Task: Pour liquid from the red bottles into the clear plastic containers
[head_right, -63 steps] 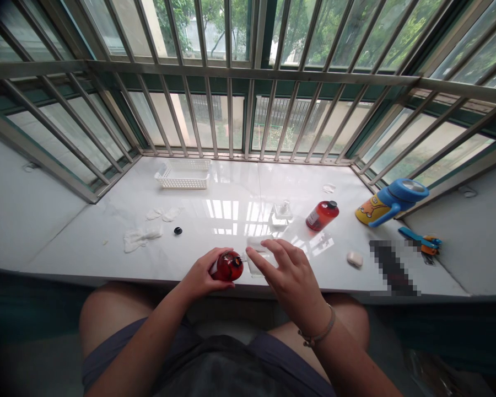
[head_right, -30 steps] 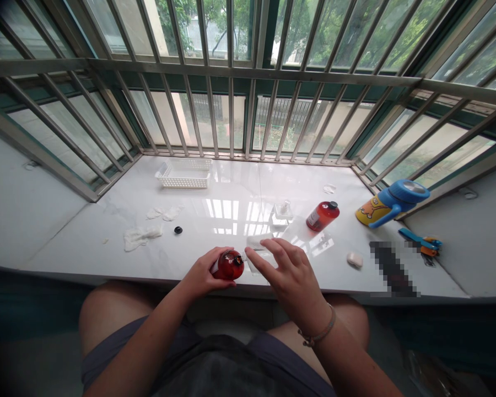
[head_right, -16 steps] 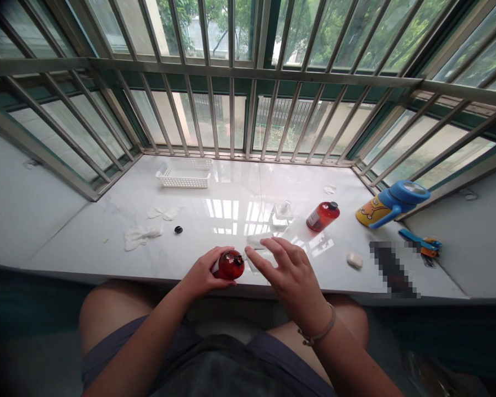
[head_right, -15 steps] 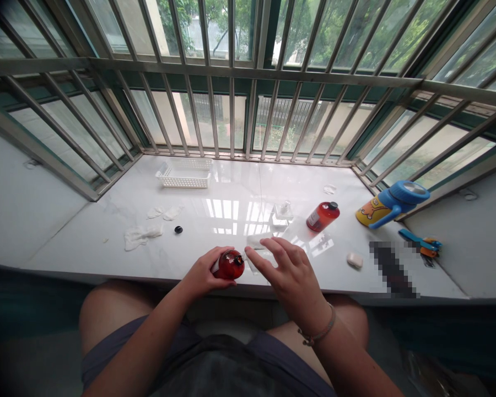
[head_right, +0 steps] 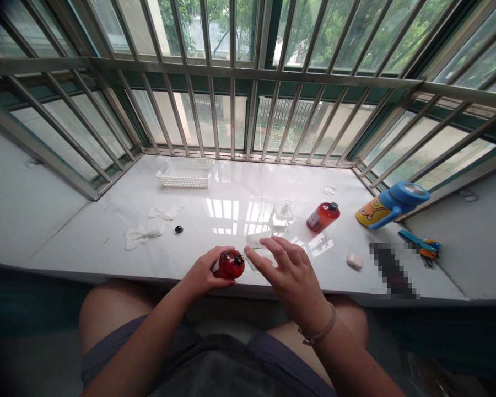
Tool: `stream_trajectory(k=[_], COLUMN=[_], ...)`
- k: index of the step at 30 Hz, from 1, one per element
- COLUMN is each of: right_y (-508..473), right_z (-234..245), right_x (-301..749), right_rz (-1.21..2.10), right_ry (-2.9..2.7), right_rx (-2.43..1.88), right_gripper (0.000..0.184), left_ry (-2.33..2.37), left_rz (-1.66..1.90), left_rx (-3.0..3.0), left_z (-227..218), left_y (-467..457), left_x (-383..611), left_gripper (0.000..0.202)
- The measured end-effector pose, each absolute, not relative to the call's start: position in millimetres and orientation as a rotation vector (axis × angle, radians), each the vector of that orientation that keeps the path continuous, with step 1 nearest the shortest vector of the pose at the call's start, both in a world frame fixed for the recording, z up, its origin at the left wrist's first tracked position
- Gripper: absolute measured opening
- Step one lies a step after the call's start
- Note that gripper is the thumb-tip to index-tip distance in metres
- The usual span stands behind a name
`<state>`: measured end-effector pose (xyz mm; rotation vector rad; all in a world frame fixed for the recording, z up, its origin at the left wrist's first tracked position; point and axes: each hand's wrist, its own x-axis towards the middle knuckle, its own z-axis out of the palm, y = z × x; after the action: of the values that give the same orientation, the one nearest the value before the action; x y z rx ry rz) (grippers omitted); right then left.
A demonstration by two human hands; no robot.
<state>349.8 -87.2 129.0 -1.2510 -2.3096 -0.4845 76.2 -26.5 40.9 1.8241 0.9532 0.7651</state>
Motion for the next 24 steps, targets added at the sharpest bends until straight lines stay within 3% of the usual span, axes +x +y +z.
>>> stream_trajectory(k=[24], right_y=[-85.5], right_z=[131.1], right_x=[350.2], right_rz=[-0.516], right_ry=[-2.334], right_rx=[-1.224], right_gripper=[0.066], left_ry=[0.947], left_rz=[0.791], left_rx=[1.812], left_z=[38.6], left_y=[-26.8], left_x=[76.4], left_gripper=[0.083])
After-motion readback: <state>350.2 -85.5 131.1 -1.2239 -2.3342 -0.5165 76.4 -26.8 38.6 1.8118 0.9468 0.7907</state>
